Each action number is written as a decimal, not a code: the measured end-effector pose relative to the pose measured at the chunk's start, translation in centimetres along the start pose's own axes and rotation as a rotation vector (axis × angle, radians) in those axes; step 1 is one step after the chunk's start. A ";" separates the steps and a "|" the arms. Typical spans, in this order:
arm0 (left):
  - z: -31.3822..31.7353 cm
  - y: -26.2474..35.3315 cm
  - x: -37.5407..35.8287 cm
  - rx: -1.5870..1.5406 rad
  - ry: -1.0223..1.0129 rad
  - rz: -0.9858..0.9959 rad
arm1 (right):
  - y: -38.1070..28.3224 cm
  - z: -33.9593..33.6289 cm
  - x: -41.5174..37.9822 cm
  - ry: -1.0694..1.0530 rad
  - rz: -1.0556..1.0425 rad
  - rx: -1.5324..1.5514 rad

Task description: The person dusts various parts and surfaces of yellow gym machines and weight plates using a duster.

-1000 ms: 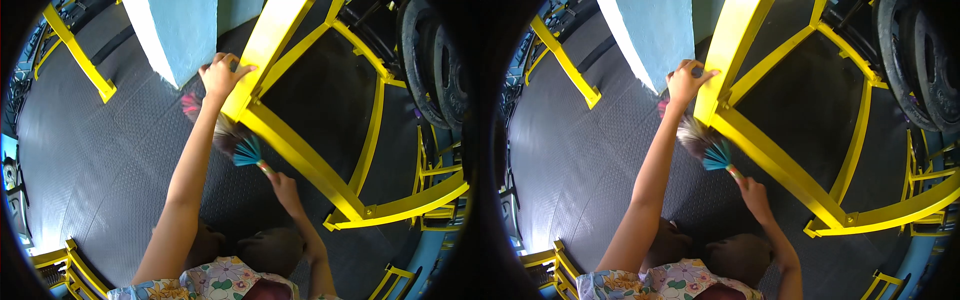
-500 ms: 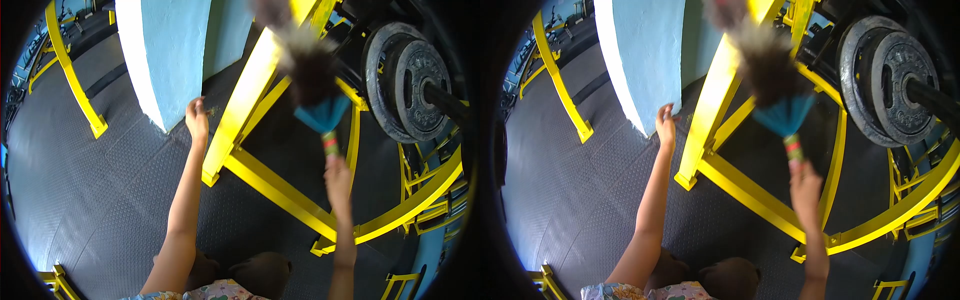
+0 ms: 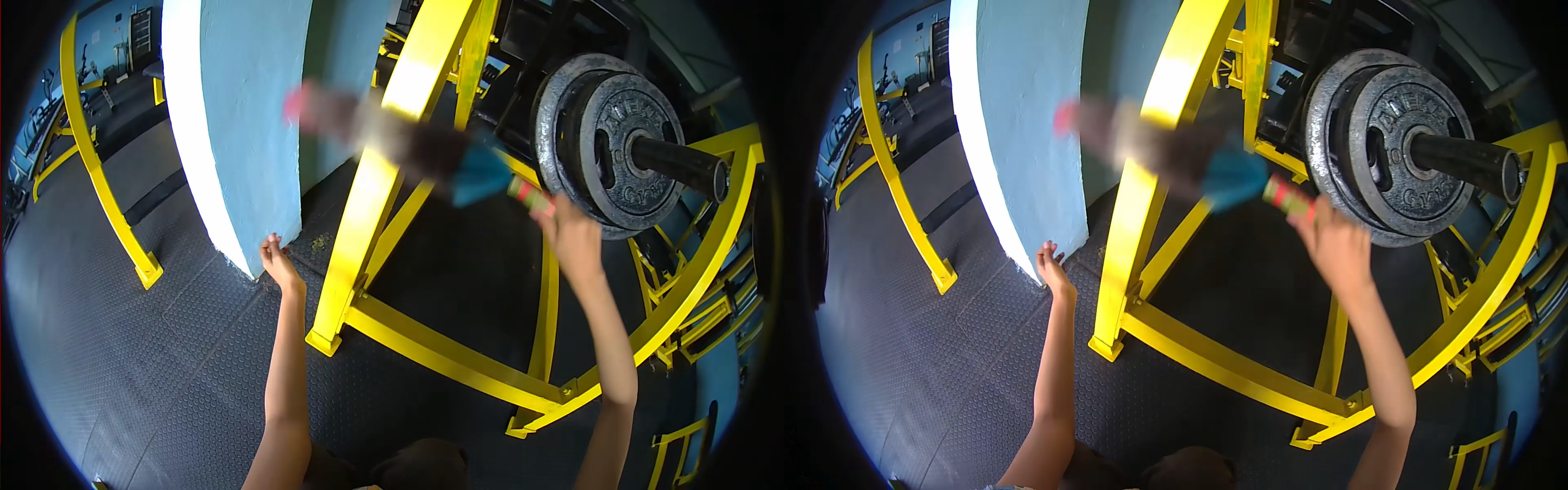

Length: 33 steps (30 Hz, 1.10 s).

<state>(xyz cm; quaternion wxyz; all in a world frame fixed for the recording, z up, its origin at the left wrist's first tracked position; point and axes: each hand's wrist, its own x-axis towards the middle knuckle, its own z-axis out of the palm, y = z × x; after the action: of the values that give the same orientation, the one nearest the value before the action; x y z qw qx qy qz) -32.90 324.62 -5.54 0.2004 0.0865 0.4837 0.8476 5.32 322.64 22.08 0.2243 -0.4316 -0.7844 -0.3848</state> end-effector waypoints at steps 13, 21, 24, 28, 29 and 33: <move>3.0 1.5 -7.0 0.731 -0.650 0.726 | -7.3 3.9 -12.1 -0.212 0.096 0.126; 2.7 1.6 -7.0 0.796 -0.674 0.757 | -4.4 -11.0 -15.2 -0.172 0.412 0.482; 3.3 3.0 -8.0 0.702 -0.621 0.839 | -5.0 -19.1 -11.2 -0.155 0.438 0.316; 3.3 1.7 -8.0 0.753 -0.599 0.882 | -6.4 -22.8 -4.9 -0.213 0.063 0.053; 3.1 2.1 -8.2 0.800 -0.618 0.871 | -6.7 -22.9 -3.4 -0.222 -0.001 -0.007; 2.8 3.2 -8.3 0.811 -0.702 0.840 | -6.5 -21.9 1.3 -0.076 -0.182 -0.095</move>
<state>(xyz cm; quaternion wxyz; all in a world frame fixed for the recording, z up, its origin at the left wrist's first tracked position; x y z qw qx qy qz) -25.25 321.86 -0.98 -0.0489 0.6053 0.5948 0.5267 -0.43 303.69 33.57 0.1379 -0.3831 -0.8092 -0.4237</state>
